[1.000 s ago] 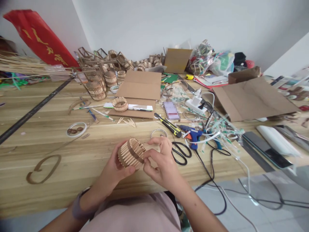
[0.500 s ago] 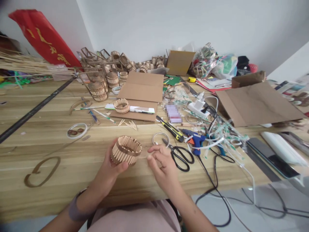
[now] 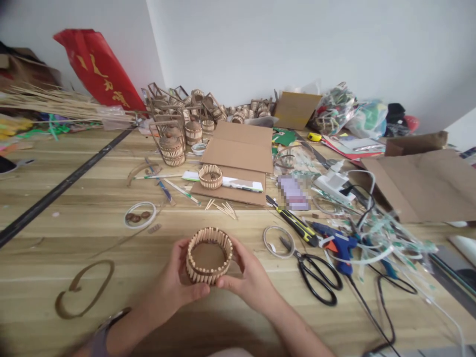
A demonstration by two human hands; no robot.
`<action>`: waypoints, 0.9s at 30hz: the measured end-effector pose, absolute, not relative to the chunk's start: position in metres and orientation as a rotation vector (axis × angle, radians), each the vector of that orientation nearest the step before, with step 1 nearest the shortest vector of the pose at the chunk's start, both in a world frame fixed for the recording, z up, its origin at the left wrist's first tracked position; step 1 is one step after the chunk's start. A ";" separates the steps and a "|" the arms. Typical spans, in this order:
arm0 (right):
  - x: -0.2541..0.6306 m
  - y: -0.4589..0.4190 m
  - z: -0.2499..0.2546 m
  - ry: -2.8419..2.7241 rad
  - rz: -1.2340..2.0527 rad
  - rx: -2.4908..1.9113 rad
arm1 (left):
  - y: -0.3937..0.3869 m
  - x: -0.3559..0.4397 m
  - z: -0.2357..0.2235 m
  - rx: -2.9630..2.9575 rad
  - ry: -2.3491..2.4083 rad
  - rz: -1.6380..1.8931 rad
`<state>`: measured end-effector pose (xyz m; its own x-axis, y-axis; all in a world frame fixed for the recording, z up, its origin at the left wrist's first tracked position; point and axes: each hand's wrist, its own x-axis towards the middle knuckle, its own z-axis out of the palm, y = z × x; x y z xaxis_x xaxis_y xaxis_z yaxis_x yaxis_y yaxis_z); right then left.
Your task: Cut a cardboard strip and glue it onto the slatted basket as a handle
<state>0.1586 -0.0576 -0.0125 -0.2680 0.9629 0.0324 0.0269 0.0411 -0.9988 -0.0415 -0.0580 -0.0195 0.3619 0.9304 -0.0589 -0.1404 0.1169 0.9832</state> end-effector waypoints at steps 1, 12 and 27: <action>0.158 -0.056 -0.014 -1.465 1.344 -1.091 | -0.053 -0.047 -0.019 1.237 0.889 0.899; 0.185 -0.060 -0.045 -1.602 1.279 -1.341 | -0.022 -0.043 -0.021 2.127 1.031 0.499; 0.220 -0.076 -0.059 -2.089 0.171 -1.264 | 0.011 -0.010 0.003 2.355 1.472 0.628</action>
